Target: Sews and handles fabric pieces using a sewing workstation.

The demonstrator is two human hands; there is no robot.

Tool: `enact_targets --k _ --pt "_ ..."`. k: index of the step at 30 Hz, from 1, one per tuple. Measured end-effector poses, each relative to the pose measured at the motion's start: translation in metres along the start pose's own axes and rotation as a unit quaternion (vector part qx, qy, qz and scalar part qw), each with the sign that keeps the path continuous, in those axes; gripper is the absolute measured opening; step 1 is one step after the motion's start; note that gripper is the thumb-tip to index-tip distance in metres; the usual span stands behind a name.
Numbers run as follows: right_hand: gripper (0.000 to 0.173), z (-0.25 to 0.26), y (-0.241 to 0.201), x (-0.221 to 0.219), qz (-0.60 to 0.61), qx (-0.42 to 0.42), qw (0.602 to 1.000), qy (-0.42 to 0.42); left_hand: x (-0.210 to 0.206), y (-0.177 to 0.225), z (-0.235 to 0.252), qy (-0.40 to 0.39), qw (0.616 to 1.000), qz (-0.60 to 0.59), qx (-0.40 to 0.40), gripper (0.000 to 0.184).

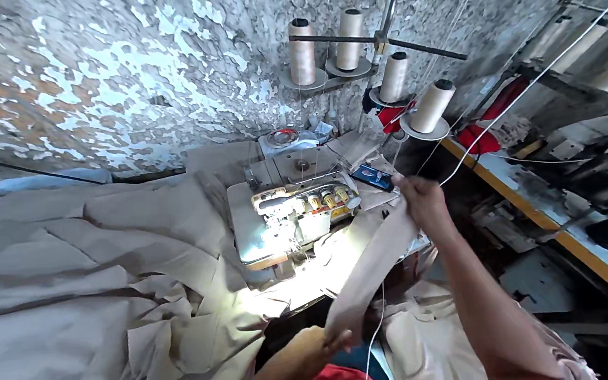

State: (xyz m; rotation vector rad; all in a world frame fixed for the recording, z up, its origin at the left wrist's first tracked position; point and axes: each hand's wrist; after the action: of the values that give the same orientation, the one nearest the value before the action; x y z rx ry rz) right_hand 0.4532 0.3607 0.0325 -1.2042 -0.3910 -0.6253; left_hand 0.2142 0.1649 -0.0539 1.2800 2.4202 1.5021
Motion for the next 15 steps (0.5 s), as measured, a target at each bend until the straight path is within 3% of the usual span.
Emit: enact_targets --k 2,3,5,6,7,10,12,15 --pt "0.036 -0.044 -0.012 -0.008 0.056 0.04 0.996 -0.048 0.004 -0.015 -0.002 0.055 0.996 0.054 0.032 0.062" --pt "0.035 -0.064 -0.017 -0.015 0.063 0.061 0.994 -0.064 0.007 -0.015 -0.005 0.103 0.993 0.058 0.02 0.076" --pt "0.039 -0.1 -0.029 -0.034 0.066 0.128 0.987 -0.075 0.012 -0.004 -0.011 0.238 0.969 0.019 -0.061 0.094" --pt "0.04 -0.113 -0.037 -0.043 0.07 0.17 0.981 -0.067 0.013 0.004 -0.01 0.298 0.948 -0.008 -0.114 0.092" --pt "0.04 -0.122 -0.045 -0.05 0.081 0.213 0.972 -0.051 0.013 0.011 -0.006 0.356 0.918 -0.039 -0.174 0.083" --pt "0.045 -0.122 -0.064 -0.049 0.118 0.265 0.957 -0.032 0.007 0.027 0.005 0.457 0.823 -0.17 -0.291 0.029" --pt "0.044 -0.111 -0.064 -0.032 0.185 0.228 0.948 -0.125 0.006 0.036 0.0 0.484 0.786 -0.242 -0.298 0.009" --pt "0.032 -0.099 -0.045 -0.017 0.311 0.169 0.893 -0.277 0.014 0.04 -0.014 0.521 0.757 -0.28 -0.277 0.008"
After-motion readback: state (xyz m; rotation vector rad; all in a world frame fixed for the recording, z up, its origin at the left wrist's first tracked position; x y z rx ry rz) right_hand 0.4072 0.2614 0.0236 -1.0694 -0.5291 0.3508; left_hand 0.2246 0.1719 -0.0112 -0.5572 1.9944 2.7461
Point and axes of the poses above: each hand's wrist, its own z-axis towards the middle knuckle, its own x-axis out of the back of the hand, y = z × x, and after that the axes turned 11 degrees about y, right-handed
